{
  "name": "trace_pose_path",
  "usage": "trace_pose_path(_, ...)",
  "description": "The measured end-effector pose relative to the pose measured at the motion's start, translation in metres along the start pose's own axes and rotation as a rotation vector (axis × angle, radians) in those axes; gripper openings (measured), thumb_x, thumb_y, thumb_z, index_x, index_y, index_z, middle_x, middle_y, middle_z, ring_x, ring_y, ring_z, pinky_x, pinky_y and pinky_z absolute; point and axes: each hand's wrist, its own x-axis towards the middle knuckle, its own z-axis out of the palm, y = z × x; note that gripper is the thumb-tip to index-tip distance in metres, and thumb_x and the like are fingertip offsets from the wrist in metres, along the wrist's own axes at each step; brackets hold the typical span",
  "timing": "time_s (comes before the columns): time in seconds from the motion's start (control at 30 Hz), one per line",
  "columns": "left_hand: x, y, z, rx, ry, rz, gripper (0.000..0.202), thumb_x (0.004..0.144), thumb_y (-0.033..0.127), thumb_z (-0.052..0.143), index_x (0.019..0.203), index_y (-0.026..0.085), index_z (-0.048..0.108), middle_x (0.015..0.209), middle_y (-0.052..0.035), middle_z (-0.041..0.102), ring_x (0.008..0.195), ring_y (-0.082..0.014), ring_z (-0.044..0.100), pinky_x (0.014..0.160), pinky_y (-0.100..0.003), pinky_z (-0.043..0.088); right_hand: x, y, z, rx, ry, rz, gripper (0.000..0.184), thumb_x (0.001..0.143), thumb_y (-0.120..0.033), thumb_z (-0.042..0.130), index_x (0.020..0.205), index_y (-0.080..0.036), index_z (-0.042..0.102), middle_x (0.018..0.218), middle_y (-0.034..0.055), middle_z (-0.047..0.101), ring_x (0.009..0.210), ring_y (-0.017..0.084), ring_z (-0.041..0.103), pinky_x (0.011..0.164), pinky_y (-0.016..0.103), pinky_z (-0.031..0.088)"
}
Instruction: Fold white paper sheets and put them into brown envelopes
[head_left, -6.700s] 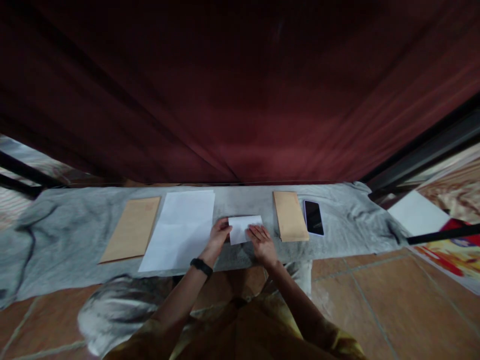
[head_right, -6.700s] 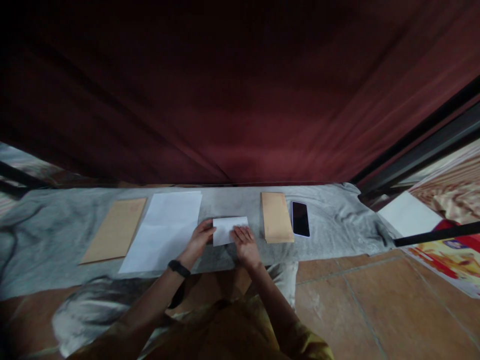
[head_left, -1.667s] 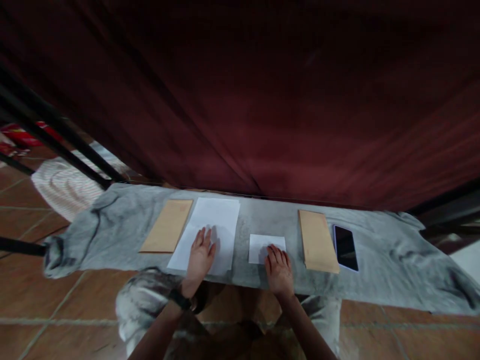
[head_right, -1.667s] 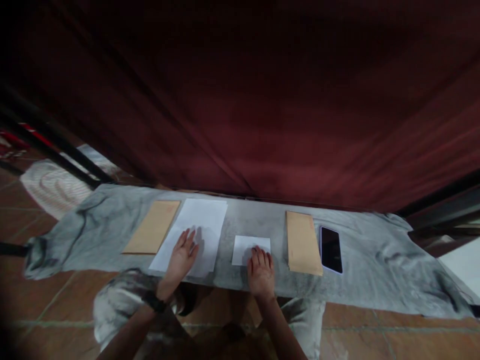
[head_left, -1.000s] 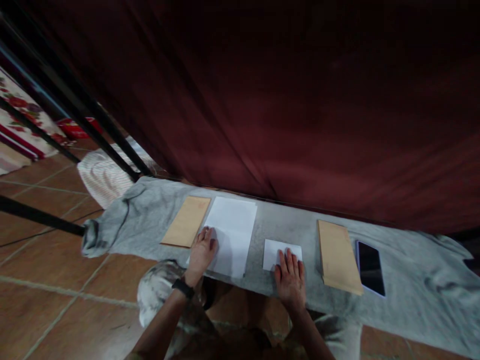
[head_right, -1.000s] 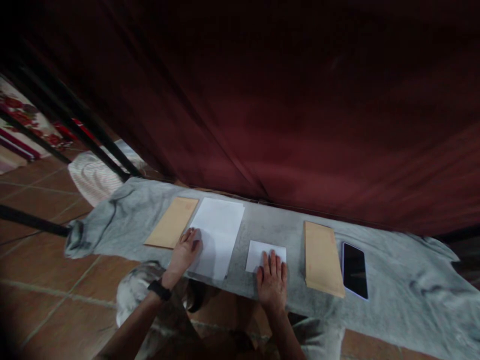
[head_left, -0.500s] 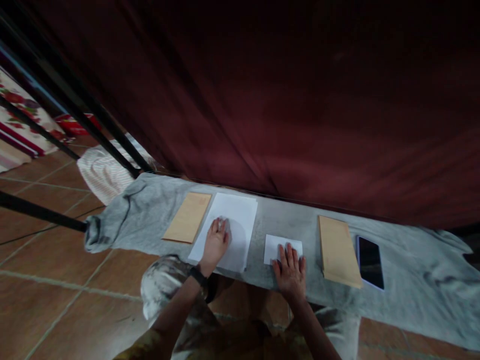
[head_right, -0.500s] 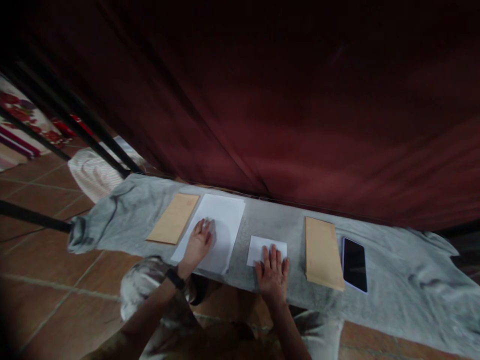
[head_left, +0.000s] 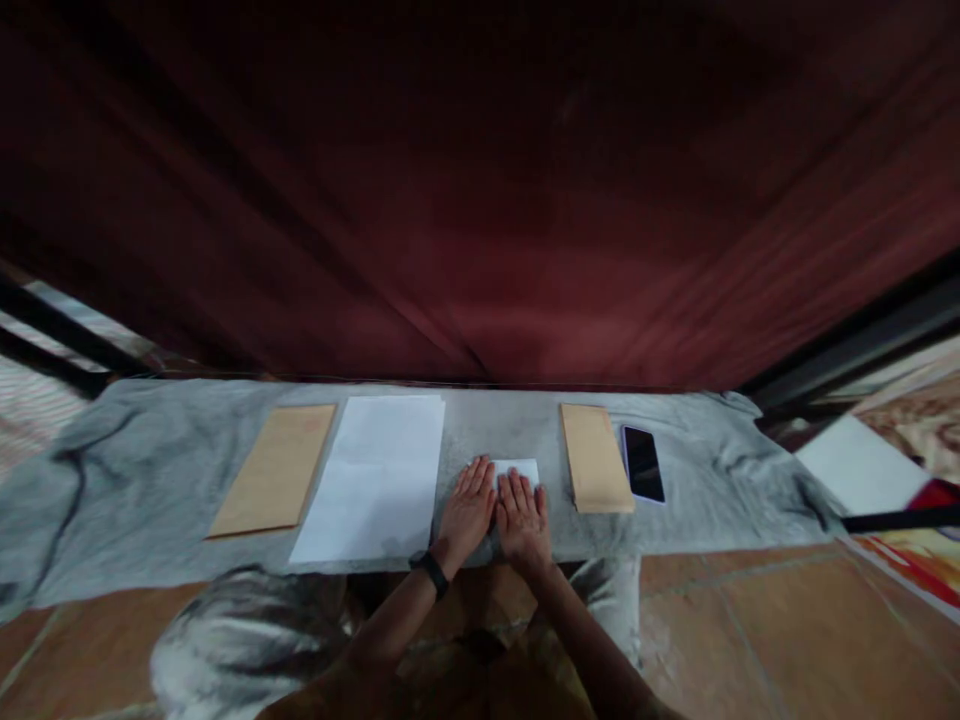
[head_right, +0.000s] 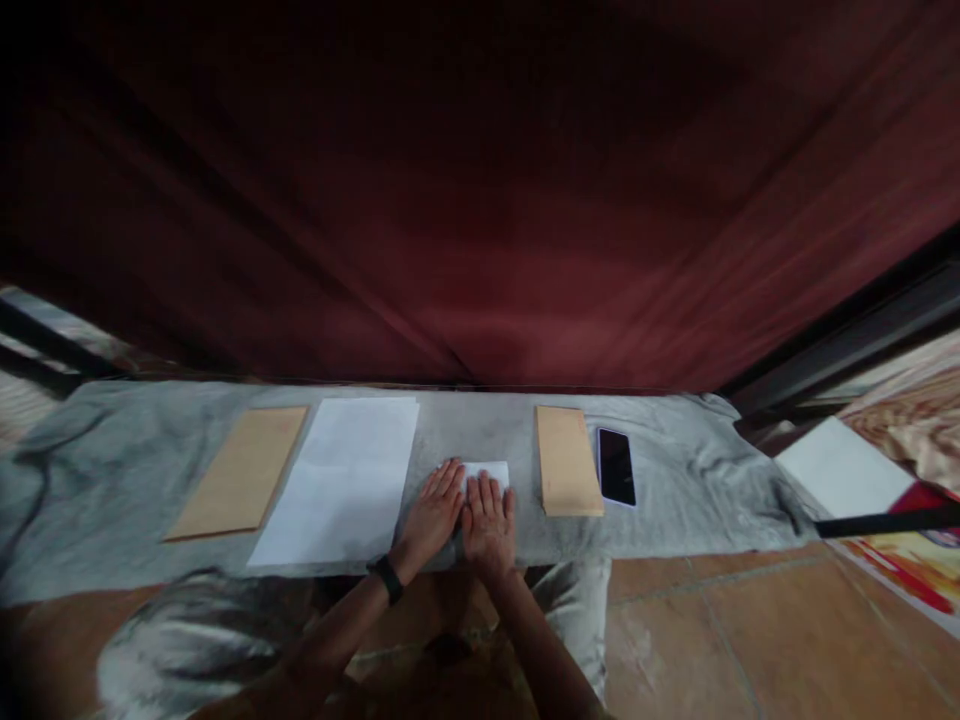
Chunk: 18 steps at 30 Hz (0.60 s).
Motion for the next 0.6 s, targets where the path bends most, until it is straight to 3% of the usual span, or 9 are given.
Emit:
trace_pose_path(0.13, -0.001, -0.004, 0.0, 0.051, -0.023, 0.02, 0.053, 0.097, 0.019, 0.036, 0.149, 0.012, 0.045, 0.158, -0.0138, 0.044, 0.15, -0.0243, 0.033, 0.121, -0.045, 0.035, 0.02, 0.001, -0.006, 0.082, -0.03, 0.063, 0.045, 0.105, -0.028, 0.033, 0.143, -0.018, 0.056, 0.147, 0.0105, 0.056, 0.137, 0.027, 0.051, 0.123, 0.053, 0.02)
trace_pose_path(0.27, 0.001, -0.002, 0.003, 0.087, -0.051, 0.017, 0.054, 0.097, 0.022, 0.037, 0.148, 0.01, 0.047, 0.157, -0.0156, 0.044, 0.15, -0.0267, 0.033, 0.121, -0.046, 0.033, 0.037, 0.006, -0.006, 0.095, -0.062, 0.058, 0.047, 0.105, -0.033, 0.035, 0.146, -0.018, 0.053, 0.152, 0.011, 0.051, 0.142, 0.026, 0.044, 0.12, 0.05, 0.029)
trace_pose_path(0.43, 0.002, -0.002, 0.007, 0.102, -0.011, 0.034, 0.054, 0.099, 0.028, 0.035, 0.149, 0.011, 0.045, 0.157, -0.0164, 0.044, 0.149, -0.027, 0.036, 0.121, -0.049, 0.033, 0.032, 0.019, 0.002, -0.022, -0.073, 0.088, 0.052, 0.104, -0.036, 0.04, 0.153, -0.016, 0.043, 0.16, 0.0132, 0.039, 0.148, 0.027, 0.036, 0.12, 0.048, 0.027)
trace_pose_path(0.6, 0.0, -0.001, 0.006, 0.132, -0.001, 0.045, 0.057, 0.1, 0.034, 0.036, 0.151, 0.008, 0.043, 0.157, -0.0178, 0.042, 0.149, -0.0281, 0.036, 0.121, -0.048, 0.032, 0.025, 0.021, 0.006, -0.052, -0.017, 0.124, 0.058, 0.104, -0.039, 0.041, 0.154, -0.009, 0.039, 0.159, 0.0174, 0.039, 0.148, 0.029, 0.036, 0.12, 0.047, 0.026)
